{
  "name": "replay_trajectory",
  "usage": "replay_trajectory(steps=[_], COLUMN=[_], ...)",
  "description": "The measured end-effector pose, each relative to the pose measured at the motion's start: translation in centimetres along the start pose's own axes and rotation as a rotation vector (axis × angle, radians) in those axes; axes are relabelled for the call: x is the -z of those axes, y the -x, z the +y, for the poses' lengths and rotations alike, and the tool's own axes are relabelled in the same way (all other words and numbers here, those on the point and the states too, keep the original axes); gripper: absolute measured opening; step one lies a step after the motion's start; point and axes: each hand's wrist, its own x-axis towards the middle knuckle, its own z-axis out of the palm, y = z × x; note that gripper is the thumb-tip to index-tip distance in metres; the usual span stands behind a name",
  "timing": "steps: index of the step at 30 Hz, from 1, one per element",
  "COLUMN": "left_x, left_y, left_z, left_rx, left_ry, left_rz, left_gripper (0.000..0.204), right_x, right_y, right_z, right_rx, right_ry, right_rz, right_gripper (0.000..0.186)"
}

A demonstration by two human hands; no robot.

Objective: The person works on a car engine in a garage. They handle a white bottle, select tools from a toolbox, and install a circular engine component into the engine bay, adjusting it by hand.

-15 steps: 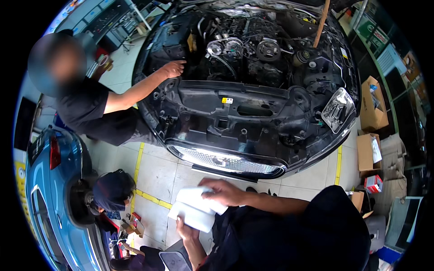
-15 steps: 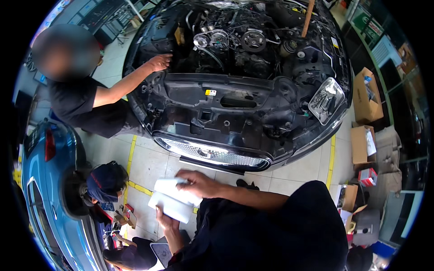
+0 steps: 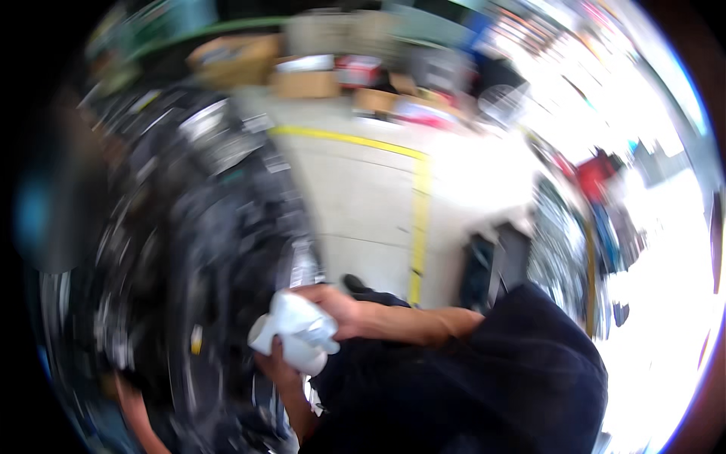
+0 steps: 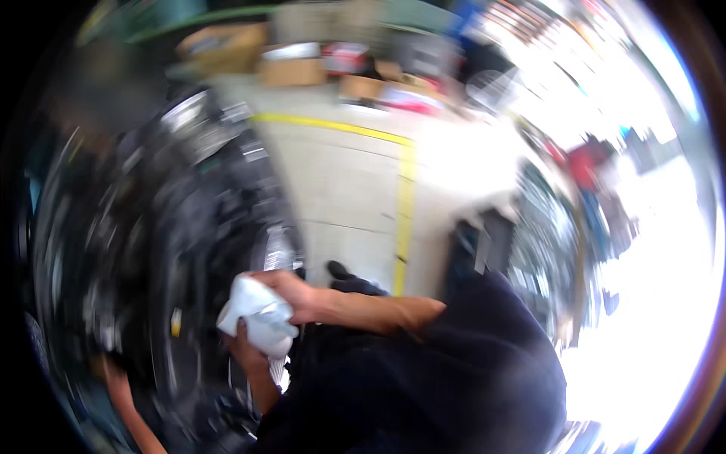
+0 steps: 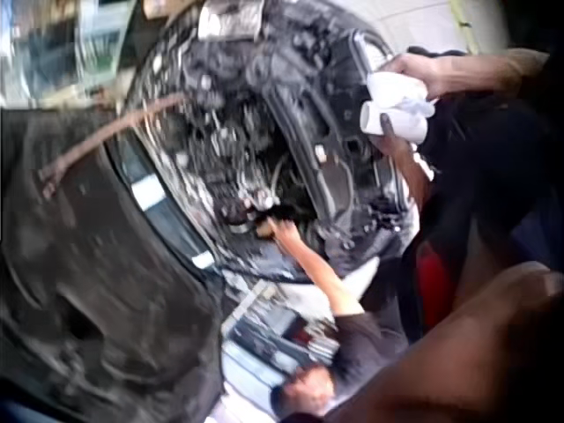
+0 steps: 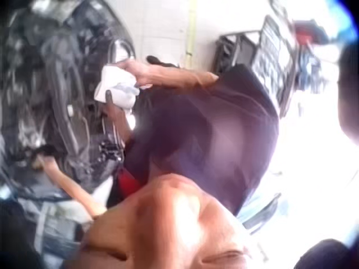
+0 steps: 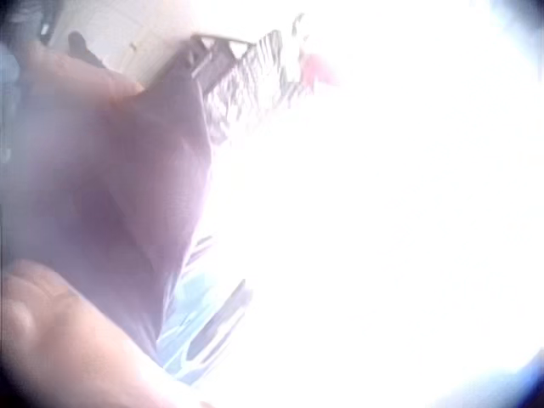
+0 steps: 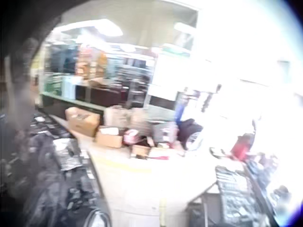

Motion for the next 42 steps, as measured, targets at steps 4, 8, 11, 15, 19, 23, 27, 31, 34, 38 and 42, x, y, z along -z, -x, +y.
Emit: replay_trajectory(steps=[4,8,11,15,19,23,27,31,34,38,42], left_x=[-6.5,-11.4,-12.9,-15.0,-17.1,-19.5,-24.0,-26.8,-28.0,-29.5,-29.6], left_y=[0.1,5.5,10.7,13.5,14.1,20.9,30.9,36.6,38.8,41.6,41.4], left_z=[-0.3,-1.3,-3.4,-8.1,-11.9,-13.7,-11.7,-11.5,-11.4,-12.1,-12.4], left_rx=[0.057,0.076,0.048,-0.182,0.206,0.319,0.629,0.641,0.572,0.313,0.248], left_ry=[-0.225,-0.383,-0.502,-0.803,-0.693,-0.674,-0.490,-0.505,-0.563,-0.546,-0.538], left_rz=[-0.629,-0.952,-1.031,-0.896,-0.869,-1.129,-1.316,-1.535,-1.606,-1.611,-1.542], left_gripper=[0.051,0.053,0.058,0.065,0.055,0.048,0.065,0.076,0.068,0.064,0.062], right_x=[2.7,4.5,6.6,7.3,7.5,13.4,18.8,20.9,21.4,20.7,19.1], right_y=[10.4,19.7,23.6,31.2,42.9,50.3,52.4,53.6,53.6,52.8,53.0], right_z=[4.6,10.8,14.3,17.3,19.1,21.3,23.7,22.9,22.3,21.8,21.2], right_rx=[0.581,1.009,1.166,1.217,1.290,1.243,1.387,1.371,1.399,1.244,1.313], right_ry=[-0.189,-0.426,-0.476,-0.397,0.017,0.015,-0.240,-0.264,-0.121,0.190,0.405], right_rz=[0.032,0.051,0.018,-0.092,0.094,0.928,1.060,1.090,0.921,1.030,1.003], right_gripper=[0.013,0.018,0.020,0.029,0.031,0.023,0.021,0.021,0.025,0.037,0.050])
